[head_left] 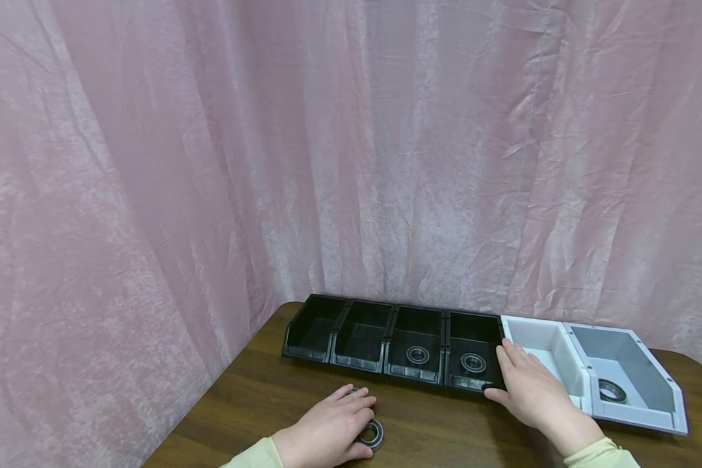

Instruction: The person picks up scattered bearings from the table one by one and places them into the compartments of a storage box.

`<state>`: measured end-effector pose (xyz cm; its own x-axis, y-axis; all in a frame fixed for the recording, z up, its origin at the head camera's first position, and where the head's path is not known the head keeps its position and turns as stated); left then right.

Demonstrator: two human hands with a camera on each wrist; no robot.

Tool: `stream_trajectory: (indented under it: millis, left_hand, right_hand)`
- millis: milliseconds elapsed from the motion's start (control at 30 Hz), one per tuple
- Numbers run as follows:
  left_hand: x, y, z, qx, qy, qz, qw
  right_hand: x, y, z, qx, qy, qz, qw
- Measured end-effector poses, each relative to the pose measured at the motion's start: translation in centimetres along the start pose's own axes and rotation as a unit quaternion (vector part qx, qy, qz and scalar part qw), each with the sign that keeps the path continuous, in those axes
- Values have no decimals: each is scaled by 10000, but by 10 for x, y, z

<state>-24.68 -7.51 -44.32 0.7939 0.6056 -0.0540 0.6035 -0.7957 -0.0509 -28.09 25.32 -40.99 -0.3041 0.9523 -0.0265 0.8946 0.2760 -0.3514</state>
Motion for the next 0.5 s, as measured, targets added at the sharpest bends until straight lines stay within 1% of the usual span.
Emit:
stream_trajectory:
  millis: [133, 367, 500]
  left_hand:
    - [1, -1, -2, 15, -52, -48, 10000]
    - [4, -1, -10, 254, -144, 7, 9996]
    - [4, -1, -14, 325, -116, -12, 9994]
  right_hand:
    - [-1, 0, -1, -6, -3, 2, 10000]
    - [-1, -1, -2, -70, 10, 33, 10000]
    - [0, -1, -1, -90, 28, 44, 9999]
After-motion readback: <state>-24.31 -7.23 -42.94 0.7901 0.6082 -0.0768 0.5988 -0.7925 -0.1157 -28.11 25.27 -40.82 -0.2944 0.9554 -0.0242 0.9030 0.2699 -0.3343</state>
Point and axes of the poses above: each hand's wrist, its own y-axis away from the middle knuckle, its own z-axis out of the palm, x = y × z, the point moved 6 cm from there along -y, towards the middle knuckle, and after that the axes turned 6 degrees about y, right-handed, at the moved point
